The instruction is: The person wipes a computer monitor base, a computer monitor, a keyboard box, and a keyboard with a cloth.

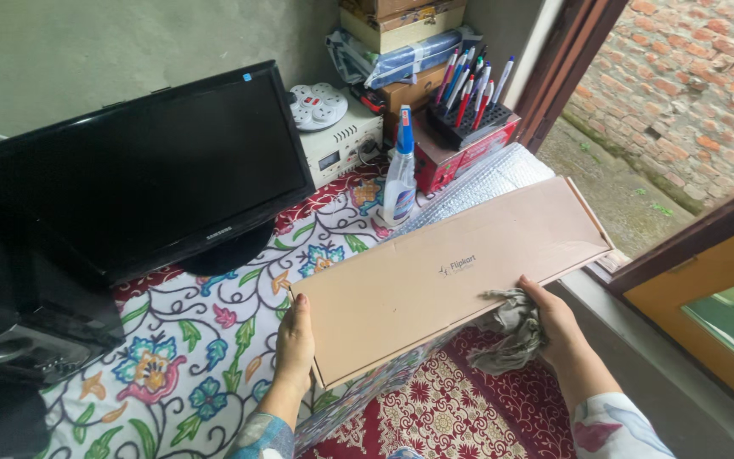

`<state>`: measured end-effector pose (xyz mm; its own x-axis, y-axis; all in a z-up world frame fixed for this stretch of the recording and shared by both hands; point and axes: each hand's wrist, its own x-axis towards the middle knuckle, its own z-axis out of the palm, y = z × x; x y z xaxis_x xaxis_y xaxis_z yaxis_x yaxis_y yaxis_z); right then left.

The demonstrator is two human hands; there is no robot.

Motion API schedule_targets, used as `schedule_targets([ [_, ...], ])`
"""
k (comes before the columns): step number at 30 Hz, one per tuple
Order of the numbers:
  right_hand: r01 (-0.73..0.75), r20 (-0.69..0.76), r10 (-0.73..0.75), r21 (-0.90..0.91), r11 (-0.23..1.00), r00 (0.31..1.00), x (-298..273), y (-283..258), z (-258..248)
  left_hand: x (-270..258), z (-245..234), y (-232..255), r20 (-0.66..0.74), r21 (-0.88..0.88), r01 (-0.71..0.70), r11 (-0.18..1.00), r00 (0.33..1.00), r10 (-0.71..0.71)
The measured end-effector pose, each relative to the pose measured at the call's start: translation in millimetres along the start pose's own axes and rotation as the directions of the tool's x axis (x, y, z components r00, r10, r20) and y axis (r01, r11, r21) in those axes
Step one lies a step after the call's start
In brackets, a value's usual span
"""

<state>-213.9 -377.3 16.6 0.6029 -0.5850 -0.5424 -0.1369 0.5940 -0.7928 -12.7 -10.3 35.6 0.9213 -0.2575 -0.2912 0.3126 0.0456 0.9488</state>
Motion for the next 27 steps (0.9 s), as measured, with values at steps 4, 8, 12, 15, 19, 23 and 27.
schedule_targets([
  [4, -0.044, 0.08, 0.042, 0.032, 0.999, 0.996, -2, 19, 48, 18, -47, -1, -0.077, 0.067, 0.038, 0.997, 0.996, -0.033],
  [8, -0.11, 0.066, 0.11, 0.001, 0.994, 0.992, -6, 53, 95, 32, -101, -9, -0.257, 0.309, -0.001, 0.951, 0.963, 0.085],
  [12, -0.149, 0.125, 0.144, 0.039, 0.988, 0.982, -7, 94, 135, 34, -154, -20, -0.299, 0.621, -0.148, 0.769, 0.863, 0.407],
  [15, -0.179, 0.171, 0.171, 0.031, 0.983, 0.97, -3, 124, 166, 26, -186, -25, -0.187, 0.781, -0.288, 0.554, 0.738, 0.648],
  [19, -0.205, 0.182, 0.201, -0.001, 0.979, 0.962, -3, 149, 205, 8, -209, -22, -0.101, 0.869, -0.299, 0.394, 0.673, 0.733],
  [23, -0.197, 0.204, 0.209, -0.079, 0.977, 0.956, 1, 160, 235, 3, -234, -25, -0.117, 0.862, -0.278, 0.424, 0.705, 0.7],
  [27, -0.194, 0.225, 0.217, -0.118, 0.974, 0.95, 15, 170, 257, 9, -253, -37, -0.148, 0.854, -0.261, 0.449, 0.706, 0.693],
])
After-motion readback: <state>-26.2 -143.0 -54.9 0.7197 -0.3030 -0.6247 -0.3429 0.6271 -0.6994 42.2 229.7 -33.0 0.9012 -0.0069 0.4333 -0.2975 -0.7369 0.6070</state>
